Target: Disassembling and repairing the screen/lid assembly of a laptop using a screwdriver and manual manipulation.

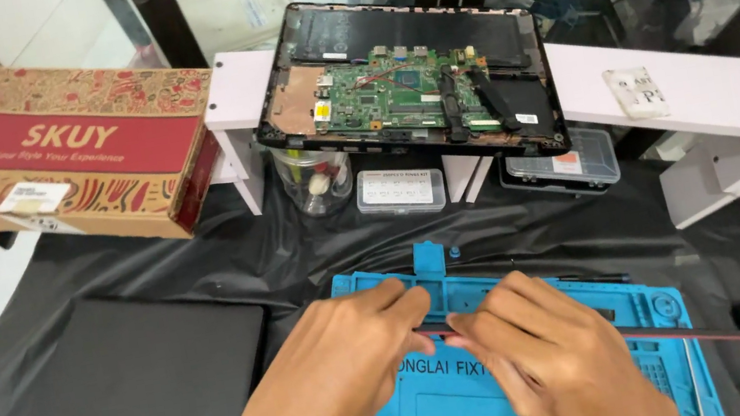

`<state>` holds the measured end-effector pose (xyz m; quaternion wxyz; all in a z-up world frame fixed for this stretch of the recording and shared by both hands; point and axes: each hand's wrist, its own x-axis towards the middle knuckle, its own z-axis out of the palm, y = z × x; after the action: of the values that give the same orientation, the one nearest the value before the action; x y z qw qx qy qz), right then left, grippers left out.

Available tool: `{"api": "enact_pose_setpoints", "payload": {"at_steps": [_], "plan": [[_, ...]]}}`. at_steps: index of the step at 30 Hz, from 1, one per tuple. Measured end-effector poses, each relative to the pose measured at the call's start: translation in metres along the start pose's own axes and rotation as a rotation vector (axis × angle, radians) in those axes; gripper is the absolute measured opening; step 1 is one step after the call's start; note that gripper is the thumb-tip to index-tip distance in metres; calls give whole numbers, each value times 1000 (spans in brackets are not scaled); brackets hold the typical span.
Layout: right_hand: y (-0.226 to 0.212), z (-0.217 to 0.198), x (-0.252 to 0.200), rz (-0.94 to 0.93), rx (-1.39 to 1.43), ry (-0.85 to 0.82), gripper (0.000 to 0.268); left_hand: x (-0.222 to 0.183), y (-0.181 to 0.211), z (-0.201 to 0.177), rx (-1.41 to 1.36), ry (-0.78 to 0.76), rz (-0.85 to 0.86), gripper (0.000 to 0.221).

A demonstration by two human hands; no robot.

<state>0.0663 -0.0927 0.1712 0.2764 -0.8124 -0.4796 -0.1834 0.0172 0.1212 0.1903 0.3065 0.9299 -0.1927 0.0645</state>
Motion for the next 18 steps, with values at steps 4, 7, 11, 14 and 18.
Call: {"api": "enact_pose_setpoints", "payload": {"at_steps": [4, 7, 11, 14, 18], "plan": [[2, 3, 3, 76, 22, 74, 19, 3, -4, 1, -77, 69, -1, 20], [9, 3, 6, 23, -39, 145, 20, 7, -6, 10, -229, 159, -49, 23], [16, 2, 5, -27, -84, 155, 23, 4, -13, 32, -317, 285, -176, 25], [17, 0, 3, -57, -73, 139, 26, -1, -24, 53, -319, 314, -245, 26], [15, -2, -1, -74, -11, 116, 28, -8, -27, 70, -291, 357, -336, 19]]}}
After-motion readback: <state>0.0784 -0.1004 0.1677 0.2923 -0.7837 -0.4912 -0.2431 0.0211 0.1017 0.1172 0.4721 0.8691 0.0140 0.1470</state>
